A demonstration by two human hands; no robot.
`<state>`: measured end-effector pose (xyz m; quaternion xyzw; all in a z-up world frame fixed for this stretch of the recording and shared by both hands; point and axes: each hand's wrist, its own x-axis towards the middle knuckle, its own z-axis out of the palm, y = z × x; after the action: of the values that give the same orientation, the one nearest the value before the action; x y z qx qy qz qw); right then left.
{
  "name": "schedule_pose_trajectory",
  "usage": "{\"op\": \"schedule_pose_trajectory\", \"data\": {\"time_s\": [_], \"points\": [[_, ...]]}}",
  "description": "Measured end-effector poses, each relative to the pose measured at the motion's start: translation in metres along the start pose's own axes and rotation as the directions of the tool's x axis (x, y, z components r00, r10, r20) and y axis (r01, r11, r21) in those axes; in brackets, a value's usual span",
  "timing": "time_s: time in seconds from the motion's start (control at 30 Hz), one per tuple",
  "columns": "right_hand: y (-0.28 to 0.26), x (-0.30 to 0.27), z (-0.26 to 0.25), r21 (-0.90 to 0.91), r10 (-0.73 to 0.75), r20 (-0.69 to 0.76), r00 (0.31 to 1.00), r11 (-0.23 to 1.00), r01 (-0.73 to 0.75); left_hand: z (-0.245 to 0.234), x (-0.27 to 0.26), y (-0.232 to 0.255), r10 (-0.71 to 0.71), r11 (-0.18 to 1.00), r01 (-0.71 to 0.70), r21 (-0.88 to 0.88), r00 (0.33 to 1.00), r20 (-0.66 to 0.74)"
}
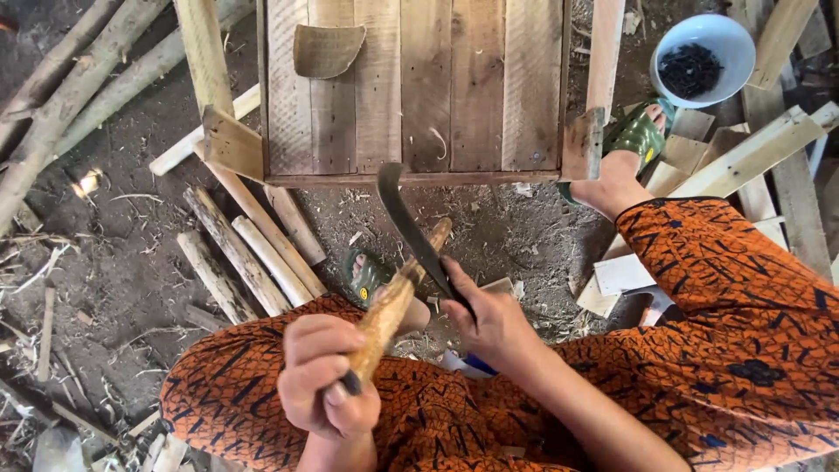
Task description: Shaping a wooden branch into a chair leg using a billhook
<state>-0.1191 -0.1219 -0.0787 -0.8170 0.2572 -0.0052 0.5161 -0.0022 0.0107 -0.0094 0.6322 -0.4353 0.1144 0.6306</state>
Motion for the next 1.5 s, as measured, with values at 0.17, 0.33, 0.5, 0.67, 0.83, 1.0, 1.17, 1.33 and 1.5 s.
{"op": "schedule_pose_trajectory", "data": {"time_s": [0.17,0.33,0.5,0.67,0.83,1.0,1.17,1.33,1.5], "points": [[-0.041,-0.008,-0.033,0.056,0.198,0.209,0.958,0.975,-0.214,-0.010,-0.006,0.014,-0.032,0.876,0.012,0.482,0.999,0.034],[-0.060,-0.047,-0.031,0.245,-0.050,0.274,0.961,0.969,-0.020,-0.018,-0.017,-0.019,0.068,0.910,-0.039,0.412,0.996,-0.056],[-0.014,-0.014,-0.002,0.087,0.092,0.314,0.945,0.988,-0.125,-0.017,0.002,-0.008,0.009,0.895,0.034,0.445,0.995,-0.095],[-0.052,-0.029,-0.029,0.168,0.096,0.397,0.913,0.970,-0.175,-0.023,0.003,-0.023,0.119,0.880,-0.097,0.465,0.993,-0.017],[-0.056,-0.026,-0.028,0.236,0.087,0.460,0.884,0.947,-0.216,-0.020,0.006,-0.016,0.011,0.896,0.030,0.443,0.996,-0.091],[0.005,0.003,0.007,0.149,0.157,0.182,0.971,0.971,-0.185,-0.018,0.011,-0.016,-0.005,0.943,0.033,0.332,0.996,-0.087],[-0.074,-0.048,-0.044,0.402,-0.134,0.351,0.927,0.915,-0.020,-0.023,0.009,-0.011,-0.052,0.923,0.065,0.380,0.998,-0.045],[-0.003,-0.004,0.013,0.195,0.037,0.287,0.957,0.976,-0.097,-0.033,0.010,-0.026,0.041,0.945,-0.004,0.328,0.993,-0.107],[-0.033,-0.017,-0.012,0.150,0.259,0.417,0.871,0.926,-0.347,-0.033,0.011,-0.021,-0.045,0.948,0.087,0.307,0.989,-0.140]]}}
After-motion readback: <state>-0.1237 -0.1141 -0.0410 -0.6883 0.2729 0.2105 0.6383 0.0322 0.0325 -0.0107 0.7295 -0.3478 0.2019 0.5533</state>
